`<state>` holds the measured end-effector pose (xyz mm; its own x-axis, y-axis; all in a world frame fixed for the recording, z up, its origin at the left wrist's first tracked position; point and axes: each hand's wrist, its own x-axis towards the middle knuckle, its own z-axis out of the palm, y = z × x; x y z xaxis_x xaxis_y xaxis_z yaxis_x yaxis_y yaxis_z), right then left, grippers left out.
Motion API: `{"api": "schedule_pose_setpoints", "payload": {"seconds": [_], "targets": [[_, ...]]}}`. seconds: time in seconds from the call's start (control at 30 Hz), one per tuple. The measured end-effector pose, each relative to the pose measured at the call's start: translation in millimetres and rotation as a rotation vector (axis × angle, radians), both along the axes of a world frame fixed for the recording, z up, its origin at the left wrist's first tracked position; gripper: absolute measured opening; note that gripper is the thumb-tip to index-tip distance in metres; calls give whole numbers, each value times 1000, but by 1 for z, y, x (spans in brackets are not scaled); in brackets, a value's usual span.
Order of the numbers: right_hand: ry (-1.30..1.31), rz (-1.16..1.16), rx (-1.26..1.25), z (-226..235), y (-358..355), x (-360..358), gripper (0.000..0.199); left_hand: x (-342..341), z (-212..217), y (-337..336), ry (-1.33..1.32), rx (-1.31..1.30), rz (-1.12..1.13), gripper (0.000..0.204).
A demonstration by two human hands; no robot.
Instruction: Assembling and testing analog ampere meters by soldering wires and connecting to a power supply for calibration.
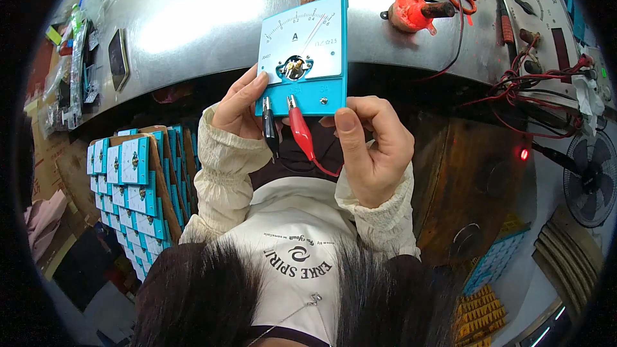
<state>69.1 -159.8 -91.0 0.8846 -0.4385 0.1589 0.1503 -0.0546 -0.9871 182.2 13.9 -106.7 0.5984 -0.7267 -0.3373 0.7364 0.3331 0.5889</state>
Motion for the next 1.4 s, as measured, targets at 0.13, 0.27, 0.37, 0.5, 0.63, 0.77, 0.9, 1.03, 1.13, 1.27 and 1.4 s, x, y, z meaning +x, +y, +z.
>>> {"api": "schedule_pose_setpoints", "payload": {"seconds": [0.13, 0.27, 0.37, 0.5, 0.63, 0.77, 0.9, 1.03, 1.13, 1.27, 1.4], "targets": [[-50, -18, 0, 2, 2, -1, 20, -2, 0, 0, 18, 29, -20, 52], [-52, -15, -9, 4, 2, -3, 20, -3, -1, -2, 44, 39, 4, 53], [-44, -14, -34, 3, 0, -4, 18, -3, 1, -4, 29, 32, 1, 52], [156, -52, 30, -6, -2, 2, 20, -13, 7, -5, -390, 291, 181, 55], [199, 0, 165, -16, -2, 11, 24, -17, 9, -4, -478, 291, 219, 61], [182, 26, 114, -18, -1, 10, 24, -16, 11, -1, -410, 308, 210, 61], [208, 60, 95, -16, -2, 7, 24, -16, 11, 4, -421, 357, 209, 62], [223, 52, 89, -16, -2, 6, 24, -15, 7, 4, -435, 329, 186, 60], [212, 79, 73, -17, -7, 5, 23, -18, 11, 2, -389, 313, 160, 58], [277, 277, 285, -25, -26, -12, 28, -17, 23, 3, -617, 544, -155, 54], [444, 538, 453, -42, -46, -68, 32, -13, 12, -16, -642, 272, -548, 55]]}}
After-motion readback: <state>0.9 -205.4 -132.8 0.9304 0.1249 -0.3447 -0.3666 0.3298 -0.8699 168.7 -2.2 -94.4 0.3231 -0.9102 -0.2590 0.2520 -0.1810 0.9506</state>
